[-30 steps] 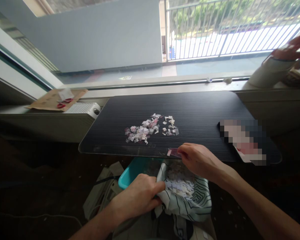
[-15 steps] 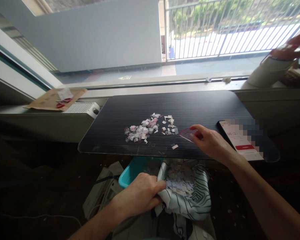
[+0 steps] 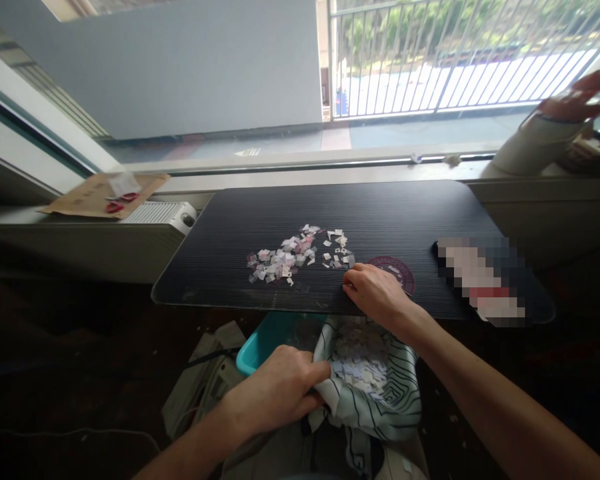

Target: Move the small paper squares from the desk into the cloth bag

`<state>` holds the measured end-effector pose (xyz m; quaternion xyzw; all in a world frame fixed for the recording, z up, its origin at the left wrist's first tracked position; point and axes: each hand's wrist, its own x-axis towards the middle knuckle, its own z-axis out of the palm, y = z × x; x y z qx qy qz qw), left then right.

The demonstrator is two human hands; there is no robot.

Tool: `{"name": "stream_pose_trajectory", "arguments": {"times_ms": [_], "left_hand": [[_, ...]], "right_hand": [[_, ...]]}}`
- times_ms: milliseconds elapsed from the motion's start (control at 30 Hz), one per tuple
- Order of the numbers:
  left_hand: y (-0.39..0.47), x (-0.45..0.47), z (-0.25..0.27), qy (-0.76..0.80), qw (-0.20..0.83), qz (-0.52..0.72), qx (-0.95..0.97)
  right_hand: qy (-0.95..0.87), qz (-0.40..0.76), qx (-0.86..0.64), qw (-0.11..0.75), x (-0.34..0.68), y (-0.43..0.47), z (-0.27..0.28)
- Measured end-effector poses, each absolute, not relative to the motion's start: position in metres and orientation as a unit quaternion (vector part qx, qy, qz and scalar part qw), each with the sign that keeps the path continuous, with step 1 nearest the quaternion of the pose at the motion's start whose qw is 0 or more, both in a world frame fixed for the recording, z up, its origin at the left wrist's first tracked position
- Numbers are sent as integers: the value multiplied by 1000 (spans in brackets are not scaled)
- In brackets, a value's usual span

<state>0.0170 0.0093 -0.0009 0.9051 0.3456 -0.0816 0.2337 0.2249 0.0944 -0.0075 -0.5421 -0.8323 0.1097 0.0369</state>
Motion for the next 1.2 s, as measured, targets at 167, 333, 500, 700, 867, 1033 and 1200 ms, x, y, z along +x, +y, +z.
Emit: {"name": "stream_pose_trajectory", "arguments": {"times_ms": [167,333,500,700,867,1033,1200], "left_hand": [[7,16,-2,346,235,-74,905],[5,14,-3,341,237,-64,908],[5,14,-4,342,254,-69,902],[6,15,-4,337,248,-68,906],[4,13,-6,335,236,-66,910],[4,11,-6,336,229,-64,912],[6,11,-3,340,223,-64,912]], "right_hand": [[-838,62,-542,-29,218,103,-7],[-835,66,-546,12,228,107,-7],[-826,99,-555,13,239,106,-2],[-828,93,-551,-41,223,103,-1],[-831,97,-546,-38,220,101,1],[-814,139,-561,63,240,99,2],[-806,181,-558,79,256,79,6]]}}
